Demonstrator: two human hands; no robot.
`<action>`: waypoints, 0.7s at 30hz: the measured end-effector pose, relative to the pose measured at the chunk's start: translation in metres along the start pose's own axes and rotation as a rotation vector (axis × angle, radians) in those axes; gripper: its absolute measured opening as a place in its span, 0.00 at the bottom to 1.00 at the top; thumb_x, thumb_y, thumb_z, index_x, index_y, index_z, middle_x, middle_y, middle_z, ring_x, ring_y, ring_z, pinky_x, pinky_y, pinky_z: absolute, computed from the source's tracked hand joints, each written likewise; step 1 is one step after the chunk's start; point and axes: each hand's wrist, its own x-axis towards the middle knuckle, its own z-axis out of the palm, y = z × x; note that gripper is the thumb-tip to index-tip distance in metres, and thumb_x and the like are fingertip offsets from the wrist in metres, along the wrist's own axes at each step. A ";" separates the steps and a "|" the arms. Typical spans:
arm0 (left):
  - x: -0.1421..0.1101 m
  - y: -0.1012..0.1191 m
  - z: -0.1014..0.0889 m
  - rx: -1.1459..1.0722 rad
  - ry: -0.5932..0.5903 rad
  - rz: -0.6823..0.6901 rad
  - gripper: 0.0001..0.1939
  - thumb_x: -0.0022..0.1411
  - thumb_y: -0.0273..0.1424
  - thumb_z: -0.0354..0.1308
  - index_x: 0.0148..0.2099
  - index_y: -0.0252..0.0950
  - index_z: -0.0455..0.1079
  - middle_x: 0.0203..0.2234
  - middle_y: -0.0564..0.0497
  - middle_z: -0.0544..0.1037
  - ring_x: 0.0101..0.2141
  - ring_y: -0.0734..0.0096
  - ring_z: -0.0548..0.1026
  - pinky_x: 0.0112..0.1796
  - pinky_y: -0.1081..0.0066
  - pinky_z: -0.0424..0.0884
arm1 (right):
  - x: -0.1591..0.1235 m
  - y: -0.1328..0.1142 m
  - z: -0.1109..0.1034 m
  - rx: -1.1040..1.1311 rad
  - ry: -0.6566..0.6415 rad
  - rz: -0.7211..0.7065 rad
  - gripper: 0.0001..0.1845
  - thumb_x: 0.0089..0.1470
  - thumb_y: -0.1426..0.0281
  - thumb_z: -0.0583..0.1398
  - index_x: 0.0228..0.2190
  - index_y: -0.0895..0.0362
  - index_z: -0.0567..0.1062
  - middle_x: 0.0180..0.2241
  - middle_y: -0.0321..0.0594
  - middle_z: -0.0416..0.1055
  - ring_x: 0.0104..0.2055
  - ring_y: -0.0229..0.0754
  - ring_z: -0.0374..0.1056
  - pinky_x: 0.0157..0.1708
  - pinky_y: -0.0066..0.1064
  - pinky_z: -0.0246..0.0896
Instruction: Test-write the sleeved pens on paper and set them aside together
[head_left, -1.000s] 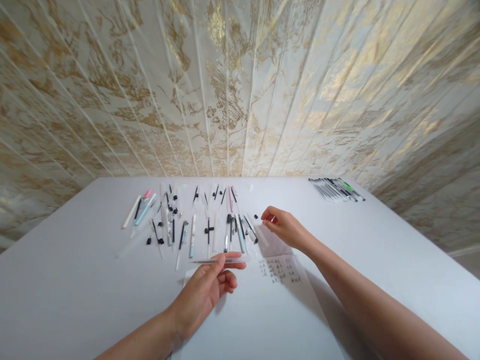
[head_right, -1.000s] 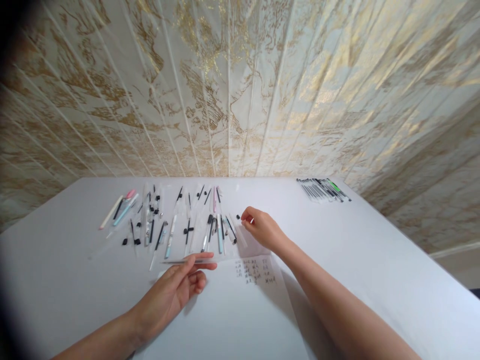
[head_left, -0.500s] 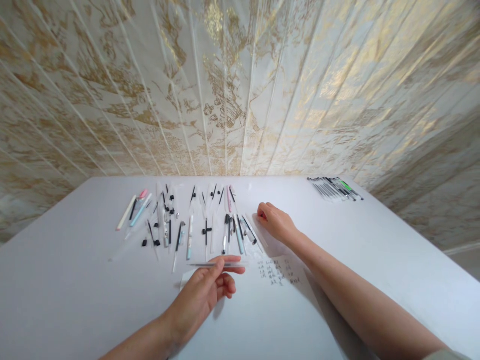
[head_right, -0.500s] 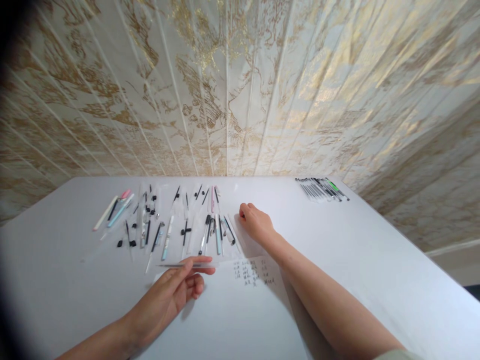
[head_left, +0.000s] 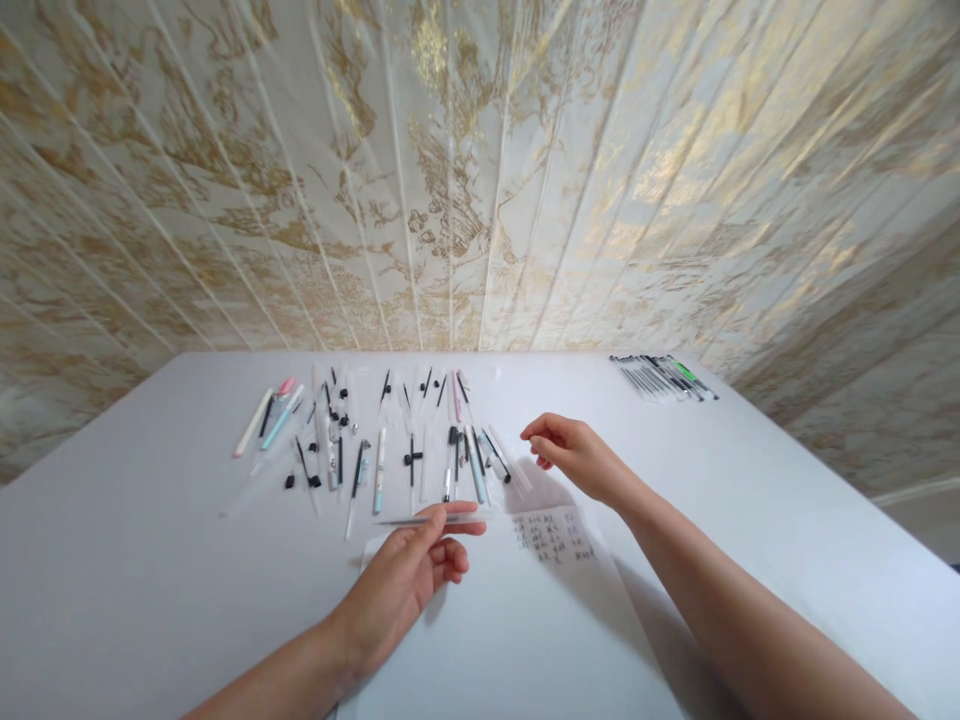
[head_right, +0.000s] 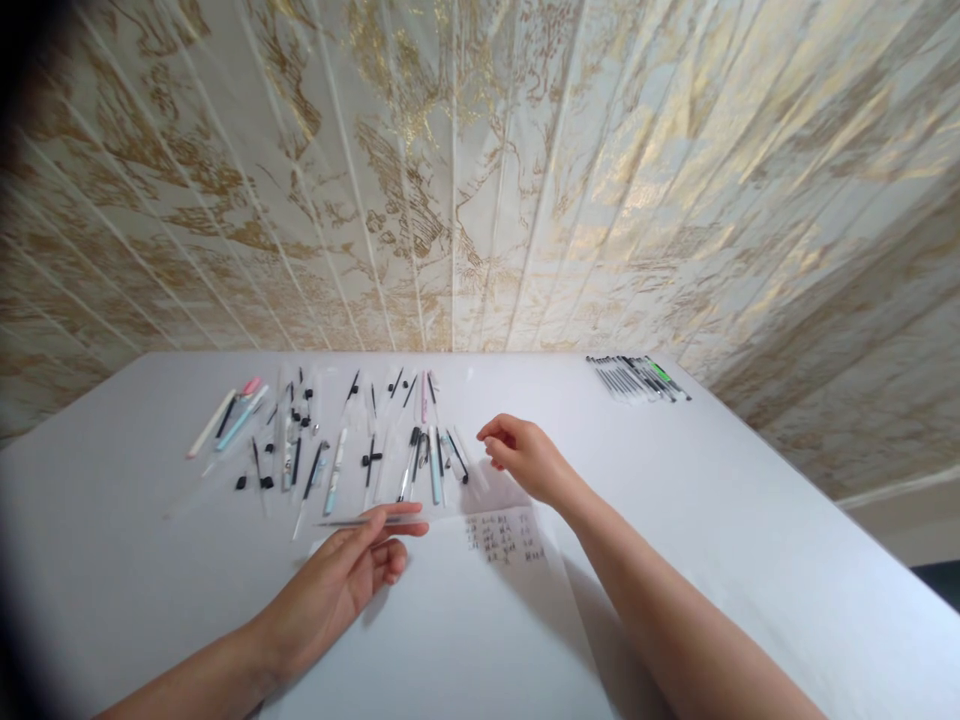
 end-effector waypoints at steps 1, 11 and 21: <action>0.000 0.000 0.000 -0.004 0.001 0.002 0.16 0.64 0.40 0.56 0.46 0.36 0.77 0.38 0.45 0.79 0.28 0.75 0.68 0.34 0.73 0.65 | -0.009 -0.004 0.004 0.223 -0.059 -0.003 0.07 0.55 0.69 0.55 0.36 0.57 0.71 0.29 0.37 0.71 0.28 0.36 0.67 0.31 0.29 0.62; 0.000 0.001 0.002 -0.056 -0.014 0.003 0.15 0.62 0.39 0.59 0.47 0.36 0.77 0.40 0.44 0.80 0.28 0.75 0.69 0.35 0.72 0.65 | -0.042 -0.010 0.049 0.849 -0.242 0.147 0.15 0.50 0.60 0.65 0.33 0.58 0.70 0.28 0.36 0.72 0.26 0.34 0.65 0.29 0.27 0.59; 0.001 0.002 0.000 -0.069 0.003 -0.016 0.15 0.62 0.38 0.59 0.47 0.37 0.77 0.42 0.44 0.79 0.28 0.75 0.69 0.35 0.72 0.65 | -0.045 -0.011 0.054 0.813 -0.224 0.140 0.15 0.50 0.61 0.66 0.33 0.56 0.69 0.25 0.33 0.68 0.28 0.36 0.66 0.32 0.29 0.60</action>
